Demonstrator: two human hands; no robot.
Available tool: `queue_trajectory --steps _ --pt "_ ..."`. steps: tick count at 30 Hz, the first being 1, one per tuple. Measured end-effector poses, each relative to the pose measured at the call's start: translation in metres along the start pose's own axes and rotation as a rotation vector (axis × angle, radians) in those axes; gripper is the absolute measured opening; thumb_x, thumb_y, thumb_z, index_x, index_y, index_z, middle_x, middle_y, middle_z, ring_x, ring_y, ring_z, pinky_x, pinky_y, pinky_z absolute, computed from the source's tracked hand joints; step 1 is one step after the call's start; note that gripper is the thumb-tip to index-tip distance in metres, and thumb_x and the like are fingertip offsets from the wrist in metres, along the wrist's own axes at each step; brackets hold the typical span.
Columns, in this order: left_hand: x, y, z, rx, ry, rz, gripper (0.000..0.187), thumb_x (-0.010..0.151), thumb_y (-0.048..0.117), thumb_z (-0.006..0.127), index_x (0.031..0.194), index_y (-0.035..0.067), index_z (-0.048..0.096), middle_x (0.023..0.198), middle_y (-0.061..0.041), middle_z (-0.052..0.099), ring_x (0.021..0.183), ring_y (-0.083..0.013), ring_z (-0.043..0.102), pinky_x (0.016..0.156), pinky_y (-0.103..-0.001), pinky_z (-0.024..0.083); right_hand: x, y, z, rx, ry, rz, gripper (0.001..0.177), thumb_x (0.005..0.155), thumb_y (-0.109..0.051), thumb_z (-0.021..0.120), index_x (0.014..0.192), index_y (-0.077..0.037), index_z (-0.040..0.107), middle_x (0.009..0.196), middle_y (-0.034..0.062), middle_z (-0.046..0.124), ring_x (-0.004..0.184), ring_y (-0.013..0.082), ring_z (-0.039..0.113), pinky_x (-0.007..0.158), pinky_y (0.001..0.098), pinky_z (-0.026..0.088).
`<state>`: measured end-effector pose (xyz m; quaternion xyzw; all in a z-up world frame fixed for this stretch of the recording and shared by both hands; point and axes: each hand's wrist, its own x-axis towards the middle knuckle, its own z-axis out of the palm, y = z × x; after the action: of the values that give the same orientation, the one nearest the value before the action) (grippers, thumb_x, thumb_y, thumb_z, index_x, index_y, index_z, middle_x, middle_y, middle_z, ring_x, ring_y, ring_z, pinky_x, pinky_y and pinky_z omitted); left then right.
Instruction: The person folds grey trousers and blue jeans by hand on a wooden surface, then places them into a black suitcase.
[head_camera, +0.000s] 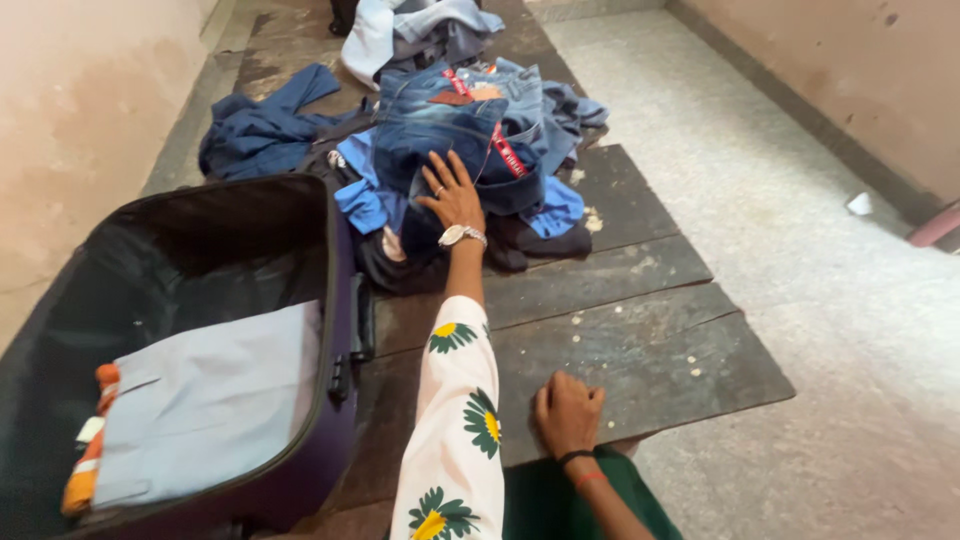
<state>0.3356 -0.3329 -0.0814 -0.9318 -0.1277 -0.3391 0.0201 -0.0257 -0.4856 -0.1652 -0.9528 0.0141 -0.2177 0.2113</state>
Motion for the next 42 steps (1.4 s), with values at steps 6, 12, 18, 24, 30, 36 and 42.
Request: queue_trajectory --steps 6,12,18,24,30,36,42 --pt "-0.006 -0.013 0.055 -0.074 0.001 0.081 0.038 0.098 0.006 0.060 0.136 0.000 0.060 0.136 -0.032 0.065 0.095 -0.0366 0.073 0.075 -0.039 0.061 -0.002 0.000 -0.001 0.059 0.008 -0.002 0.017 0.088 -0.025 0.060 0.081 -0.010 0.056 0.077 0.0097 0.065 0.080 0.0294 0.062 0.083 0.0464 0.037" --pt "-0.091 -0.064 -0.004 -0.382 0.058 0.026 0.021 0.089 0.006 0.061 0.107 0.010 0.069 0.100 -0.008 0.072 0.091 -0.0344 0.069 0.072 -0.048 0.056 -0.003 0.006 0.006 -0.023 0.023 -0.018 0.019 0.090 -0.027 0.060 0.081 -0.010 0.056 0.079 0.0103 0.065 0.081 0.0301 0.062 0.083 0.0465 0.038" --pt "-0.255 -0.066 -0.064 -0.444 -0.097 0.090 0.009 0.086 0.006 0.060 0.088 0.010 0.068 0.095 -0.009 0.066 0.096 -0.0316 0.062 0.085 -0.046 0.050 -0.008 0.011 0.015 -0.034 0.007 -0.023 0.019 0.089 -0.028 0.060 0.083 -0.010 0.057 0.081 0.0099 0.067 0.083 0.0300 0.064 0.083 0.0476 0.038" --pt "-0.331 -0.057 -0.133 -0.517 -0.083 0.158 0.013 0.077 0.004 0.061 0.087 0.008 0.067 0.093 -0.009 0.064 0.098 -0.0304 0.060 0.088 -0.046 0.045 -0.012 0.026 0.034 -0.020 0.110 -0.066 0.022 0.086 -0.031 0.063 0.091 -0.009 0.064 0.089 0.0137 0.069 0.087 0.0332 0.064 0.082 0.0492 0.038" --pt "-0.364 -0.077 -0.147 -0.710 -0.128 0.110 0.023 0.073 0.000 0.059 0.092 0.006 0.069 0.093 -0.011 0.065 0.100 -0.0332 0.060 0.094 -0.046 0.046 -0.017 0.042 0.043 0.234 0.104 -0.061 0.032 0.076 -0.033 0.074 0.092 -0.007 0.067 0.088 0.0139 0.071 0.085 0.0353 0.064 0.088 0.0463 0.041" --pt "-0.391 -0.139 -0.073 -2.242 -0.220 -1.003 0.029 0.080 0.001 0.054 0.104 0.004 0.069 0.104 -0.014 0.068 0.102 -0.0339 0.062 0.094 -0.056 0.048 -0.018 0.026 0.016 0.456 0.055 0.005 0.045 0.077 -0.023 0.071 0.118 -0.007 0.062 0.076 0.0049 0.068 0.075 0.0290 0.064 0.083 0.0420 0.043" --pt "-0.393 -0.159 -0.091 -2.703 -0.227 -1.155 0.027 0.085 0.014 0.059 0.107 0.000 0.063 0.112 -0.016 0.068 0.114 -0.0343 0.061 0.108 -0.064 0.042 -0.019 0.022 0.011 0.360 -0.033 0.043 0.034 0.081 -0.023 0.072 0.113 -0.013 0.065 0.073 0.0042 0.067 0.076 0.0267 0.063 0.086 0.0414 0.044"
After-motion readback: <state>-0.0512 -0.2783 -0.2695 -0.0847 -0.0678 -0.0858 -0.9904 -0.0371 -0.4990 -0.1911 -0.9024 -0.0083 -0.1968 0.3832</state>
